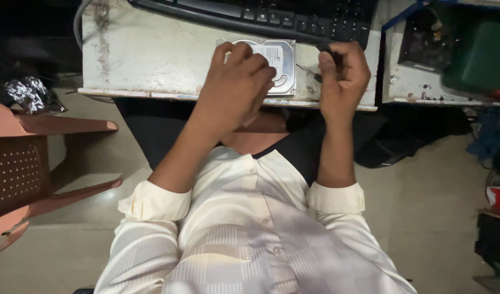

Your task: The person uses a screwdriver to remove screws from a hard drive placed on a workbench. They then use a small tool to pry and lift the drive's top cover, partially opening the enclosure. The person continues to manipulate the cover and internal components with both hands.

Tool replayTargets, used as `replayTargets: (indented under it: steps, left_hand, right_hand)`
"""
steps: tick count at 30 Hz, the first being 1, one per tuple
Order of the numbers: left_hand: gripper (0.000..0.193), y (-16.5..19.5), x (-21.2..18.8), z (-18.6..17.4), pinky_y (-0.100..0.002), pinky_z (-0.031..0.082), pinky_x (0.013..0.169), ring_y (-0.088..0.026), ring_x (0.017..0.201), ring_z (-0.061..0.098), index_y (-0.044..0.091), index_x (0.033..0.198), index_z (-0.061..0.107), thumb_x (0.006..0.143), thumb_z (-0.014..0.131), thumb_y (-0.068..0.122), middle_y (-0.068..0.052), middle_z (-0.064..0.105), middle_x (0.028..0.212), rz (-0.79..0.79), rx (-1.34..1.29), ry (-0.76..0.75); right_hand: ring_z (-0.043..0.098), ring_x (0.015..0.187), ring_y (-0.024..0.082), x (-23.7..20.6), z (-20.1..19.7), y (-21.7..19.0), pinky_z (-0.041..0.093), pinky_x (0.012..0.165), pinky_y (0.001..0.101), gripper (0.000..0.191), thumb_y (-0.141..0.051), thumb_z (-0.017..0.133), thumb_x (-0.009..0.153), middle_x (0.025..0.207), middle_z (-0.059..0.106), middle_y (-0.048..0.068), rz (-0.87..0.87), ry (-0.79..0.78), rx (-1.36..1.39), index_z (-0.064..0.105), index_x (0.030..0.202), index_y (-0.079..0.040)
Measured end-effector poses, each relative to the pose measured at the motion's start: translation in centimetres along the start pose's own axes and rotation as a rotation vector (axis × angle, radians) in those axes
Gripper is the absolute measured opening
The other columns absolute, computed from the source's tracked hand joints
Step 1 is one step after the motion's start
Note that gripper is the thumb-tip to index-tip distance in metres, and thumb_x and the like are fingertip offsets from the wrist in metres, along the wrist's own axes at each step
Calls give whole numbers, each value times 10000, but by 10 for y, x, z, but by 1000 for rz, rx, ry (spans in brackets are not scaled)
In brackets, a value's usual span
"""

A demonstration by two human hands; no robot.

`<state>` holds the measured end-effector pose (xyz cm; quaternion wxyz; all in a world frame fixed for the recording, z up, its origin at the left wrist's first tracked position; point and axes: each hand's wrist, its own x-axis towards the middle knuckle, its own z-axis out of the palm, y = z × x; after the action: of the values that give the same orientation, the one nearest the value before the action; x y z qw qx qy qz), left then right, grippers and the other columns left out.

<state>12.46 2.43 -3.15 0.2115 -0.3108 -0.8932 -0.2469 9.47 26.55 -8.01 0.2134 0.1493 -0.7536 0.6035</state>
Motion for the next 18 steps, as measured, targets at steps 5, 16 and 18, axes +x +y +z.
replayTargets:
  steps: [5,16,18]
  left_hand:
    - [131,11,17,3,-432,413,997,-298,1076,570,80,895,726,769,706,108,-82,657,971,-9,179,-134]
    - [98,19,32,27,-381,469,829,-281,1010,603,47,807,711,734,697,113,-111,689,882,74,513,-227]
    - [78,16,34,34,-376,479,823,-288,981,611,36,800,708,763,702,106,-120,688,854,78,498,-234]
  right_hand:
    - [559,896,90,2,3,-6,469,769,226,73,0,692,1080,1043,568,37,-12,14,-46,640,1121,31]
    - [611,813,143,6,8,-19,502,748,274,84,24,720,1004,954,617,79,-106,19,-177,666,1068,29]
    - [611,823,150,6,8,-20,500,755,281,85,17,728,1015,958,616,85,-112,12,-171,665,1070,28]
